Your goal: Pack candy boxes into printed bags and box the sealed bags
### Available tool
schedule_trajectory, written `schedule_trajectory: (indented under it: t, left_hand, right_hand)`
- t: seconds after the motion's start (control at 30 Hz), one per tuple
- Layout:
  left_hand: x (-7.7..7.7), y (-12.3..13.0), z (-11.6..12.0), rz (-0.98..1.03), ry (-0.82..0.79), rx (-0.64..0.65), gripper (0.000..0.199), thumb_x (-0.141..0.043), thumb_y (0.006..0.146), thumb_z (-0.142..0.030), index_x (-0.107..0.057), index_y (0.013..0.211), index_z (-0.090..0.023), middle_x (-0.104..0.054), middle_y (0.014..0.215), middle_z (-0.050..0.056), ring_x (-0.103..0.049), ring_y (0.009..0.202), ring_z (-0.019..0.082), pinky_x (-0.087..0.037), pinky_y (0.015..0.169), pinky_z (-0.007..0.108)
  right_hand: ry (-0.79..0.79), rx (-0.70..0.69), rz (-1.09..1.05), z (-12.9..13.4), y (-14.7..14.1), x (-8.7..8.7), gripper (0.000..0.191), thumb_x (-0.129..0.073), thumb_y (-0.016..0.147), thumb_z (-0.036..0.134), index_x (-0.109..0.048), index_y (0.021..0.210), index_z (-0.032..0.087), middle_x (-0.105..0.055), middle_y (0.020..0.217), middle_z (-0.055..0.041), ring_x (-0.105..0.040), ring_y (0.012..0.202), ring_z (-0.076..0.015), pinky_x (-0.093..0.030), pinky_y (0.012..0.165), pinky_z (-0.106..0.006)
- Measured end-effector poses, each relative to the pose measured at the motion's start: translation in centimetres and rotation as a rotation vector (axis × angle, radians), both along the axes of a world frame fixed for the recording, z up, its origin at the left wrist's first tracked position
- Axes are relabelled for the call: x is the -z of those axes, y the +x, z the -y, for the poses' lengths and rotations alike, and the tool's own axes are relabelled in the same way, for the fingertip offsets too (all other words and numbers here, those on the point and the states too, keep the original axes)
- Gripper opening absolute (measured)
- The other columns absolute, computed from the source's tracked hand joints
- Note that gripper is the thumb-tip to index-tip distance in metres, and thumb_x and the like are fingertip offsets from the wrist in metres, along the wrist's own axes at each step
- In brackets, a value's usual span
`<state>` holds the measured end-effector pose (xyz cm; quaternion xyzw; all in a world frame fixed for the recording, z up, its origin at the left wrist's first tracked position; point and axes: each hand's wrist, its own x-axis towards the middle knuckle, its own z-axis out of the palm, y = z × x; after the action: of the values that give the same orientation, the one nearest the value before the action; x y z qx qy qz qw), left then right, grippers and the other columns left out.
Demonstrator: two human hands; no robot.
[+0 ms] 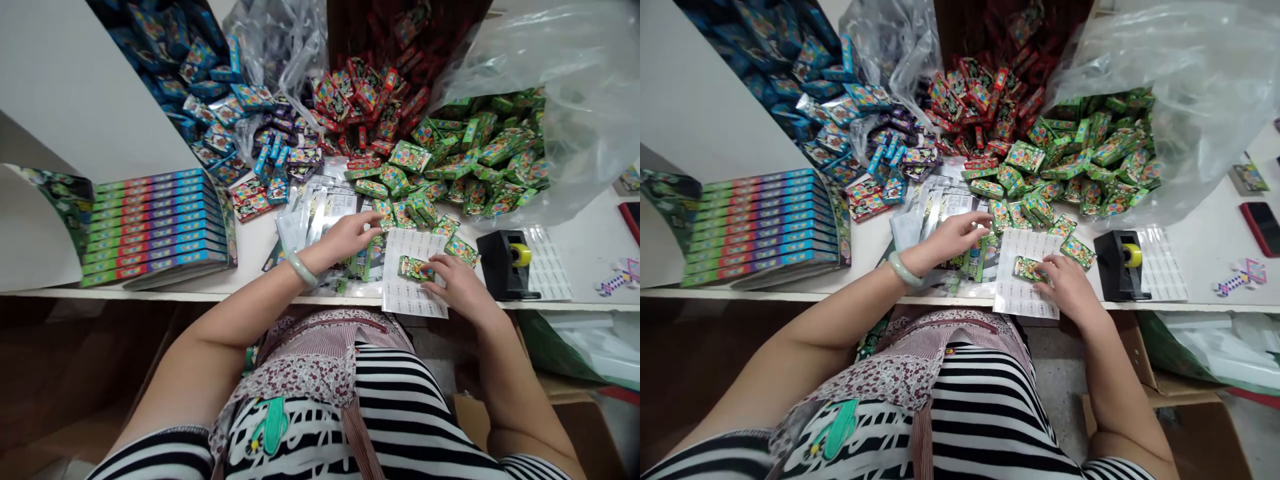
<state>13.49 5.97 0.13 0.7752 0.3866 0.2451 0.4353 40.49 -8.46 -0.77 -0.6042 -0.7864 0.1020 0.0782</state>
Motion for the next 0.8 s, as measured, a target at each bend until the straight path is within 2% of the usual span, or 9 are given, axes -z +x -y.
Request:
schedule_trajectory:
  t: [0.1,0.17,0.23,0.3,0.37,0.47,0.53,0.63,0.8]
  left_hand:
    - [0.0,-4.7,-0.4,-0.016,0.066,-0.202,0.027,-0.058,0.091,-0.027,-0.066,0.115,-0.018,-0.073,0.103,0.007,-0.066,0.083,0.014,-0.052,0.080,0.028]
    - [0.3,-7.5,-0.1,-0.126,0.162,-0.302,0.028,-0.059,0.091,-0.027,-0.065,0.116,-0.016,-0.071,0.111,0.010,-0.066,0.099,0.019,-0.052,0.093,0.034]
    - [0.7,-9.0,0.8,-0.270,0.256,-0.272,0.040,-0.064,0.089,-0.031,-0.061,0.125,-0.014,-0.064,0.130,0.016,-0.058,0.123,0.027,-0.044,0.109,0.044]
    - [1.1,-9.4,1.9,-0.415,0.286,-0.182,0.060,-0.070,0.086,-0.042,-0.054,0.136,-0.013,-0.049,0.148,0.021,-0.041,0.142,0.036,-0.031,0.118,0.055]
    - [1.3,-9.2,3.1,-0.549,0.254,-0.136,0.069,-0.068,0.086,-0.049,-0.049,0.143,-0.014,-0.035,0.158,0.021,-0.026,0.150,0.041,-0.023,0.120,0.062]
    - [1.5,-9.4,4.1,-0.673,0.197,-0.144,0.065,-0.062,0.092,-0.048,-0.046,0.146,-0.017,-0.030,0.162,0.018,-0.020,0.153,0.041,-0.019,0.122,0.064]
    - [1.6,-10.0,4.5,-0.693,0.153,-0.163,0.065,-0.061,0.093,-0.046,-0.044,0.148,-0.018,-0.030,0.162,0.018,-0.019,0.153,0.039,-0.019,0.122,0.062]
    - [2.0,-10.9,4.7,-0.664,0.088,-0.171,0.067,-0.063,0.092,-0.045,-0.042,0.150,-0.018,-0.026,0.164,0.017,-0.017,0.154,0.038,-0.019,0.123,0.061]
    - [2.5,-11.3,4.5,-0.568,0.051,-0.178,0.069,-0.069,0.087,-0.045,-0.045,0.148,-0.023,-0.019,0.166,0.018,-0.010,0.155,0.039,-0.015,0.123,0.062]
  right_hand:
    - [0.086,-0.064,-0.134,-1.7,-0.7,-1.4,0.021,-0.060,0.093,0.036,-0.070,0.102,0.020,-0.072,0.108,-0.0126,-0.066,0.100,-0.0289,-0.050,0.089,-0.046]
    - [0.122,-0.122,-0.212,-3.9,-2.5,-2.4,0.020,-0.058,0.095,0.036,-0.070,0.099,0.021,-0.074,0.101,-0.0098,-0.068,0.095,-0.0263,-0.050,0.087,-0.043]
    - [0.118,-0.199,-0.232,-7.0,-5.4,-3.1,0.020,-0.058,0.095,0.035,-0.070,0.101,0.021,-0.075,0.100,-0.0088,-0.068,0.095,-0.0252,-0.050,0.087,-0.042]
    - [0.083,-0.255,-0.169,-10.8,-8.9,-3.3,0.022,-0.058,0.094,0.031,-0.070,0.109,0.019,-0.075,0.108,-0.0106,-0.066,0.103,-0.0268,-0.049,0.092,-0.043]
    - [0.031,-0.239,-0.053,-14.6,-12.4,-3.0,0.034,-0.061,0.092,0.028,-0.064,0.123,0.014,-0.069,0.124,-0.0151,-0.060,0.117,-0.0292,-0.045,0.100,-0.044]
    - [-0.091,-0.204,0.134,-18.6,-16.3,-2.2,0.063,-0.071,0.086,0.036,-0.052,0.137,0.005,-0.056,0.140,-0.0224,-0.051,0.129,-0.0335,-0.040,0.107,-0.043]
    - [-0.139,-0.200,0.196,-19.8,-17.9,-1.8,0.071,-0.076,0.080,0.043,-0.053,0.135,0.004,-0.055,0.139,-0.0245,-0.050,0.128,-0.0360,-0.041,0.106,-0.043]
    - [-0.153,-0.223,0.224,-20.0,-19.2,-1.6,0.066,-0.077,0.079,0.048,-0.060,0.127,0.006,-0.058,0.131,-0.0232,-0.052,0.124,-0.0361,-0.042,0.104,-0.043]
    - [-0.223,-0.233,0.219,-20.8,-20.6,-1.9,0.075,-0.082,0.072,0.049,-0.058,0.130,0.008,-0.054,0.134,-0.0245,-0.050,0.125,-0.0373,-0.041,0.104,-0.043]
